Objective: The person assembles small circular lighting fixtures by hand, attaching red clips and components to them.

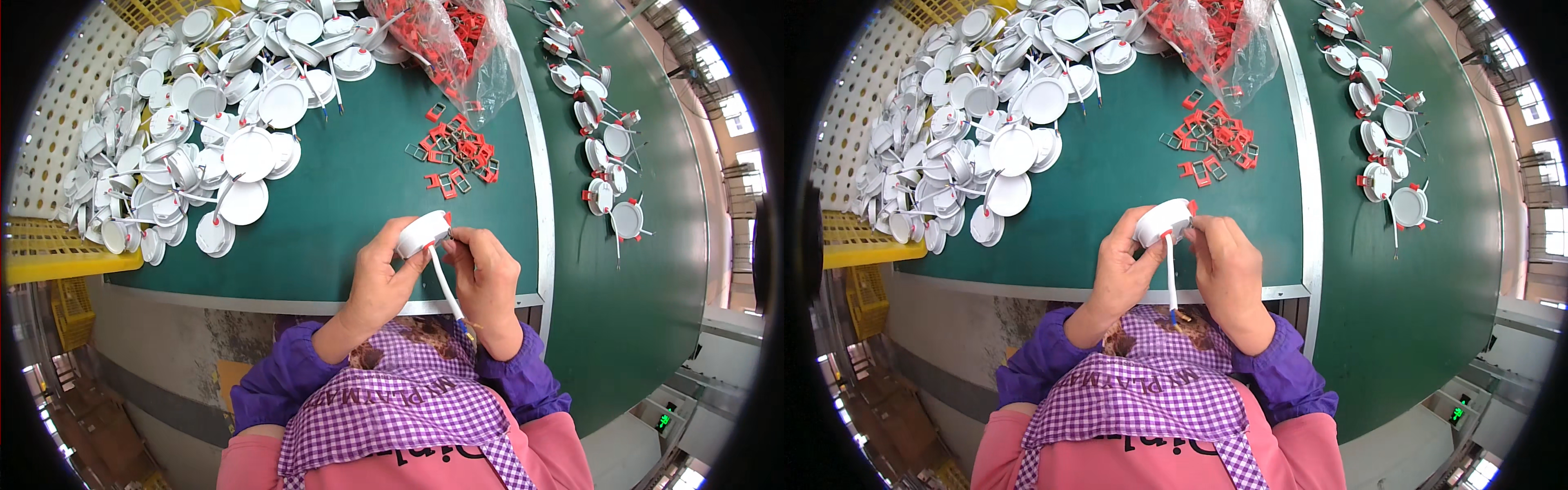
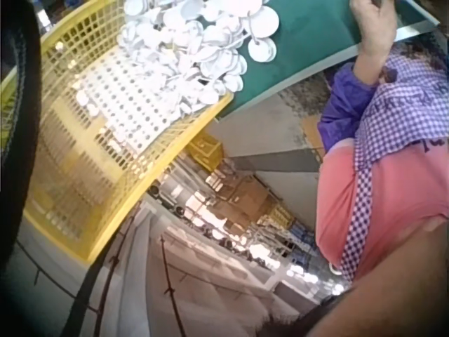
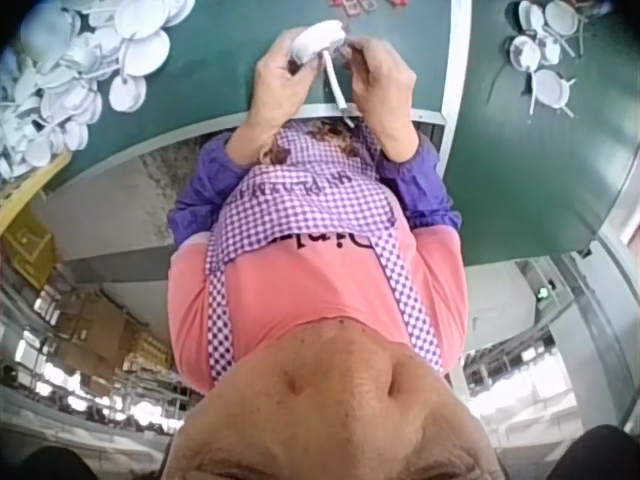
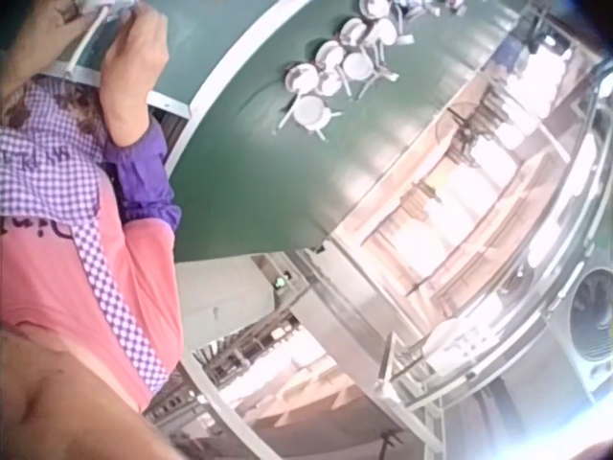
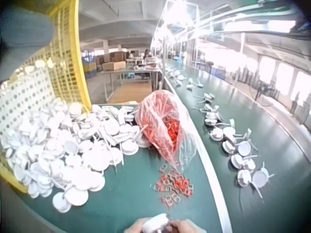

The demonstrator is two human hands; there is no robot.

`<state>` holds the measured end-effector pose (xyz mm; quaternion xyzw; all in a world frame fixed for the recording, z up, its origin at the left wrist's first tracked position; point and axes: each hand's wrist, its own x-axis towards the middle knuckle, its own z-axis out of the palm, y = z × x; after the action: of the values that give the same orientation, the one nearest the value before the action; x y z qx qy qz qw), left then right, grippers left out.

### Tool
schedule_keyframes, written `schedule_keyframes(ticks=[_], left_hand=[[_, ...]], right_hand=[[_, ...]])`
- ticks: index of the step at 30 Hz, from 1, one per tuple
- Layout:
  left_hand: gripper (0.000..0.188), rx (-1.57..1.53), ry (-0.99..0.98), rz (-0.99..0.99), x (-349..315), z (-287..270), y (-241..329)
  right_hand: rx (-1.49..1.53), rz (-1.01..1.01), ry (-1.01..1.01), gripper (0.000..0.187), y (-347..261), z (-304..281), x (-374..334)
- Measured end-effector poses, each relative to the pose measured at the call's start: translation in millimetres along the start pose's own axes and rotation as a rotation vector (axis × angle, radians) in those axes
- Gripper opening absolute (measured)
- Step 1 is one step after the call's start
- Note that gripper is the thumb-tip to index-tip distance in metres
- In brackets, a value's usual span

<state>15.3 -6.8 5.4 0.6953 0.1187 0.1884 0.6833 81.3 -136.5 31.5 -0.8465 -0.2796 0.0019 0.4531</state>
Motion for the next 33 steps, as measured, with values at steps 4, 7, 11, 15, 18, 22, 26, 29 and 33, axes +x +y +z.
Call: schedule_keyframes(ticks=[4, 7, 11, 15, 18, 22, 26, 29, 33], left_hand=[[0.028, 0.019, -0.044, -0.005, 0, -5, 4], [0.026, 0.014, -0.079, -0.019, -1, -5, 5], [0.025, -0.023, -0.104, -0.088, -3, -4, 1], [0.024, -0.066, -0.128, -0.137, -6, -1, 5], [0.024, -0.287, -0.158, -0.291, -9, -3, 2], [0.025, -0.414, -0.134, -0.303, -11, -4, 5], [0.027, -0.412, -0.16, -0.295, -10, -5, 2], [0.026, -0.438, -0.178, -0.324, -9, -6, 4], [0.028, -0.528, -0.179, -0.469, -10, -8, 9]], right_hand=[[0.014, -0.044, 0.089, 0.012, 1, 4, -5], [0.049, -0.036, 0.111, 0.013, 4, 4, -7], [0.119, 0.072, 0.059, 0.01, -3, -1, -12], [0.202, 0.196, -0.026, 0.011, 8, -10, -9], [0.536, 0.325, -0.04, 0.029, 10, -14, -11], [0.594, 0.407, -0.086, 0.037, 0, -17, -8], [0.678, 0.428, -0.121, 0.04, 1, -18, -6], [0.702, 0.484, -0.145, 0.038, 8, -17, -4], [0.658, 0.517, -0.209, 0.035, 13, -17, -5]])
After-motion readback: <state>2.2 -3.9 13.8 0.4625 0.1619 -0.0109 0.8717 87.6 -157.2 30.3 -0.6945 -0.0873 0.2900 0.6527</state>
